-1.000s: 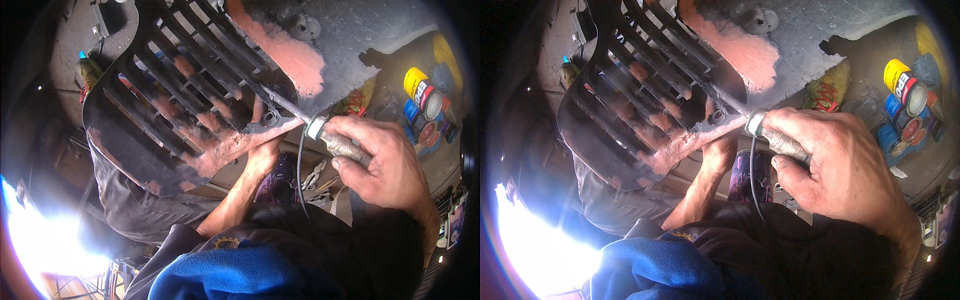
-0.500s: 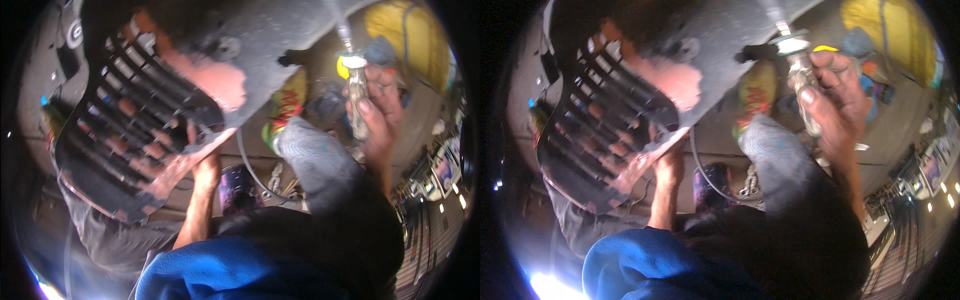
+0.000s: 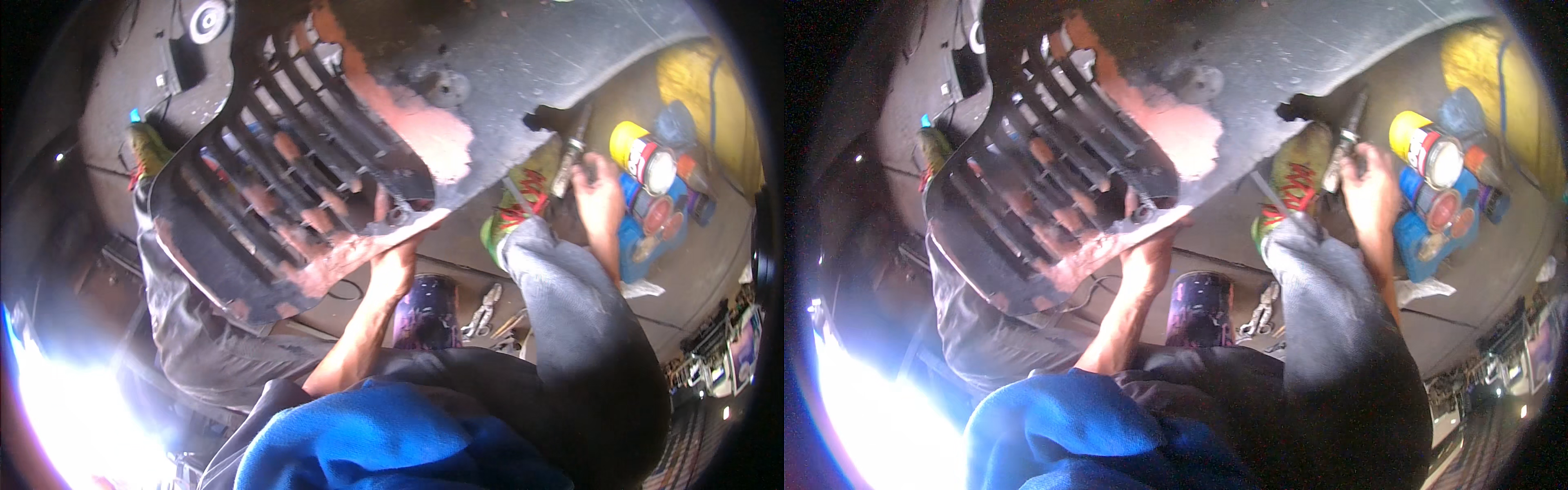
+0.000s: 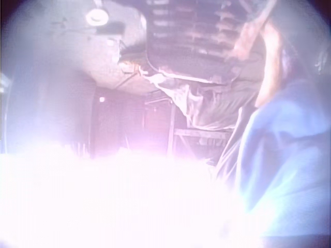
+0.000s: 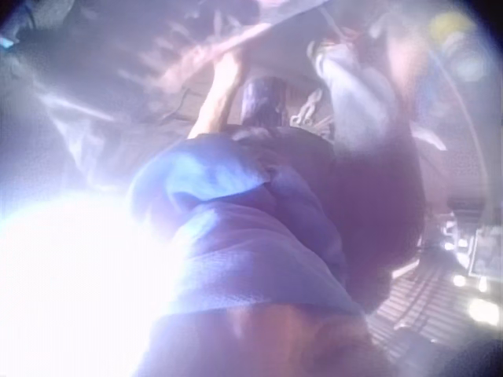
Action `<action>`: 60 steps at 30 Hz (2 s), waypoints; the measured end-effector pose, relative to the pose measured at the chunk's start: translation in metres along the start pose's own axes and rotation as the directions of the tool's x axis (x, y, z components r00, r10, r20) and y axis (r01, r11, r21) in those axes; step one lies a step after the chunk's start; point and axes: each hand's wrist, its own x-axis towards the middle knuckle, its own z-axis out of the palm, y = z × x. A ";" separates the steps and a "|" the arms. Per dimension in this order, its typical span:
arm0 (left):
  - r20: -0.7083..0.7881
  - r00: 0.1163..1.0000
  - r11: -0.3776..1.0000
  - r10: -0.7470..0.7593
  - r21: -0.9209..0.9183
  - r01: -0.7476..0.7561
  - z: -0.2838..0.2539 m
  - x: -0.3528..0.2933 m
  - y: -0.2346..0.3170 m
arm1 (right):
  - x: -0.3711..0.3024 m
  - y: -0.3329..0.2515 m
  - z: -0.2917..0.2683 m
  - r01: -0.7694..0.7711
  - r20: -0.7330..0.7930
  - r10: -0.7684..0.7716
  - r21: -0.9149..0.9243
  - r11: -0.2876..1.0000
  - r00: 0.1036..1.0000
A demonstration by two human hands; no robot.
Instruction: The person uses a handheld rotary tool to grind a black plastic car grille, focusing on the edges and slats. They pause briefly to wipe the surface with a cloth, then resume grinding the same area.
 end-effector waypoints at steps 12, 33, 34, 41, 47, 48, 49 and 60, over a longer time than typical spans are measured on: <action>0.070 0.997 0.995 -0.012 -0.102 0.019 -0.002 0.001 -0.001 | 0.010 -0.172 -0.043 0.794 0.170 -0.908 0.442 0.418 0.383; 0.055 0.998 0.999 -0.032 -0.019 0.033 0.000 0.001 0.005 | 0.003 -0.198 -0.010 0.850 0.299 -0.898 0.326 0.414 0.323; 0.049 0.998 1.000 -0.025 0.006 0.025 0.000 0.001 0.005 | 0.003 -0.198 -0.010 0.848 0.300 -0.896 0.324 0.418 0.327; 0.046 0.998 0.998 0.034 0.059 -0.036 -0.001 0.002 -0.003 | 0.001 -0.196 -0.006 0.845 0.267 -0.898 0.325 0.425 0.349; 0.076 0.997 0.999 -0.035 0.010 0.034 -0.001 0.003 0.003 | 0.001 -0.194 -0.004 0.835 0.271 -0.894 0.337 0.434 0.356; 0.083 0.996 0.984 -0.031 -0.171 0.045 0.001 0.004 -0.004 | 0.002 -0.194 -0.004 0.839 0.256 -0.899 0.336 0.428 0.356; 0.090 0.996 0.937 -0.027 -0.345 0.057 0.002 0.006 -0.011 | 0.002 -0.194 -0.003 0.843 0.241 -0.903 0.335 0.422 0.356; 0.331 0.924 0.132 -0.192 -0.924 0.358 0.008 0.032 -0.054 | 0.001 -0.195 0.002 0.843 0.213 -0.911 0.349 0.409 0.354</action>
